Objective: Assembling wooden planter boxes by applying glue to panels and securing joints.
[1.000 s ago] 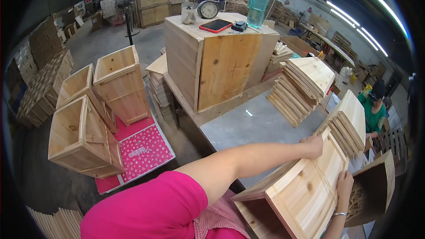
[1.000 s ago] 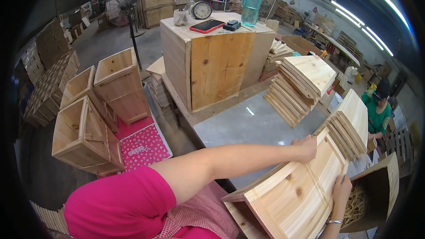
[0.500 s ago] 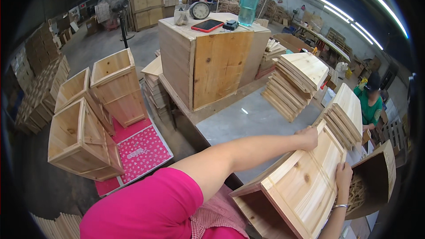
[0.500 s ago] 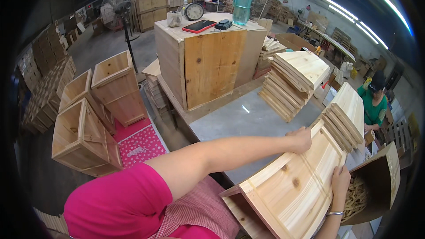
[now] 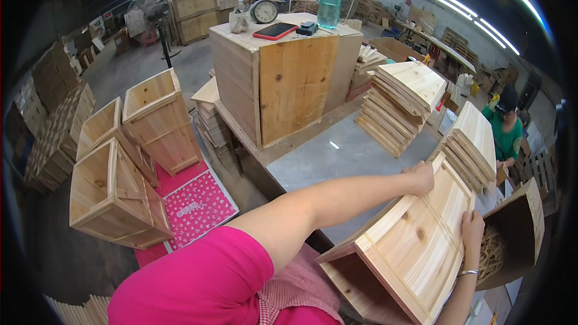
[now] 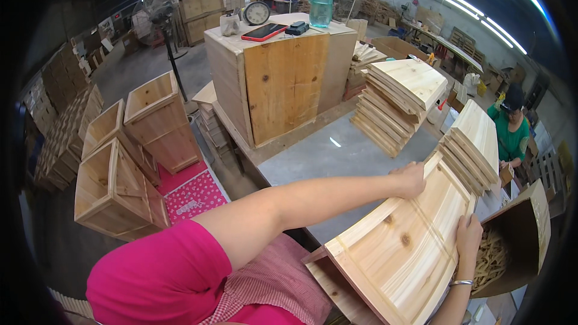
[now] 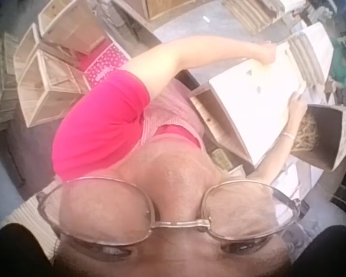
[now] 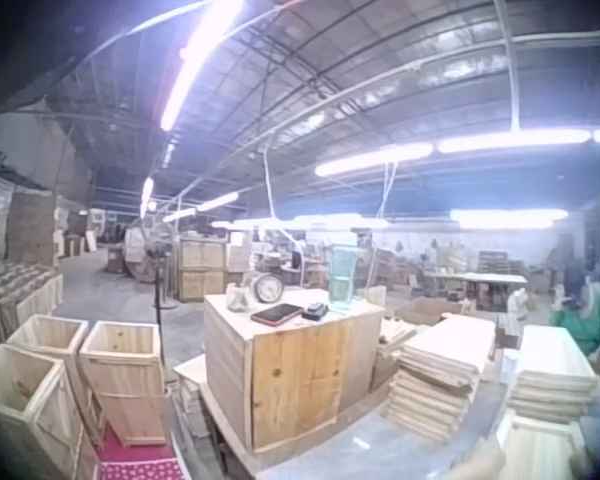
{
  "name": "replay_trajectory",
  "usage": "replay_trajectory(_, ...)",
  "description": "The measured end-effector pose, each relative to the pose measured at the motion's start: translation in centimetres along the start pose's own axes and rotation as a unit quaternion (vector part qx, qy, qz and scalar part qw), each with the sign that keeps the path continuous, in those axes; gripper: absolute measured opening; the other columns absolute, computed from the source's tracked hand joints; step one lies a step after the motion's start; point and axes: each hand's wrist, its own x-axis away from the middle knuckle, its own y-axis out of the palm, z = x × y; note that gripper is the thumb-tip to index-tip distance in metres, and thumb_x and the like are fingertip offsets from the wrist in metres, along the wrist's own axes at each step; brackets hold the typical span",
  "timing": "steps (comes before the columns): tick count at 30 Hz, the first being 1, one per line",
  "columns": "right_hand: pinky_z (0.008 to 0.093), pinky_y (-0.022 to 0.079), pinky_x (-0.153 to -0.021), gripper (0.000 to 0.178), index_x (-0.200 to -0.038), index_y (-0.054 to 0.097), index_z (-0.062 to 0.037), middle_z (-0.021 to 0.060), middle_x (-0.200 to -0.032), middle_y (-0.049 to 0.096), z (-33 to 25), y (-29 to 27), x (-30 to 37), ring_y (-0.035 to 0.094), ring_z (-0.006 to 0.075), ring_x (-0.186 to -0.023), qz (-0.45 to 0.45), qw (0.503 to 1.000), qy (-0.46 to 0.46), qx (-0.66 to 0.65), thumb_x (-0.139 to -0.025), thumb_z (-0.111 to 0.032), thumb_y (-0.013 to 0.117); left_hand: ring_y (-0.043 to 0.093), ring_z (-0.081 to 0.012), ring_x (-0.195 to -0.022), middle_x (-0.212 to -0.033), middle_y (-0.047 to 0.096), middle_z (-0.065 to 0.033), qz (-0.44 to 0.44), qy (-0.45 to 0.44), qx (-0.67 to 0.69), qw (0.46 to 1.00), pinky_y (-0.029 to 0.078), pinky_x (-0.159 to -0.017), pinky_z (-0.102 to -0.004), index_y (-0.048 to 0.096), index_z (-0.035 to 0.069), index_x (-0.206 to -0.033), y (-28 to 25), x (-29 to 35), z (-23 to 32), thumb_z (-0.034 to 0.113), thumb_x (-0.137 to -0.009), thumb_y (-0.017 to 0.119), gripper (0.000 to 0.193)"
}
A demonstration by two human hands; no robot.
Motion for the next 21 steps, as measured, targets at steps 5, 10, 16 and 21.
replay_trajectory(5,0.0527,0.046,-0.079,0.038,-0.098,0.058,0.0108,0.0370,-0.093,0.061,-0.76,-0.29,0.22,0.058,0.0540,-0.094,-0.009,1.000,0.022,0.002,-0.093,-0.026,0.056,0.052,-0.0409,-0.127,-0.138,0.052,-0.0215,-0.003,-0.002,0.003,1.000,0.043,-0.104,-0.0495,0.050,-0.001,-0.129,0.00,-0.05,-0.12,0.021,-0.094,0.049,0.041)
replay_trajectory(10,0.0520,0.046,-0.079,0.037,-0.097,0.058,0.0102,0.0365,-0.093,0.061,-0.41,-0.23,0.29,0.058,0.0540,-0.092,-0.007,1.000,0.025,-0.005,-0.093,-0.026,0.056,0.053,-0.0406,-0.127,-0.137,0.052,-0.0214,-0.008,0.004,0.008,1.000,0.043,-0.104,-0.0492,0.050,-0.001,-0.129,-0.39,0.40,0.14,0.021,-0.093,0.050,0.042)
replay_trajectory(16,0.0520,0.046,-0.078,0.035,-0.095,0.057,0.0102,0.0363,-0.092,0.061,-0.84,-0.44,0.31,0.058,0.0536,-0.091,-0.010,1.000,0.025,-0.009,-0.093,-0.025,0.056,0.053,-0.0403,-0.126,-0.136,0.052,-0.0216,-0.006,0.000,0.013,1.000,0.043,-0.104,-0.0488,0.051,-0.002,-0.128,-0.50,0.47,0.14,0.021,-0.093,0.050,0.041)
replay_trajectory(21,0.0523,0.046,-0.079,0.036,-0.095,0.057,0.0101,0.0358,-0.091,0.061,-0.33,0.01,0.30,0.059,0.0532,-0.090,0.009,1.000,0.017,-0.019,-0.092,-0.026,0.056,0.053,-0.0401,-0.126,-0.136,0.052,-0.0223,-0.011,0.002,0.012,1.000,0.043,-0.104,-0.0490,0.051,-0.002,-0.128,-0.39,0.22,-0.03,0.020,-0.093,0.049,0.041)
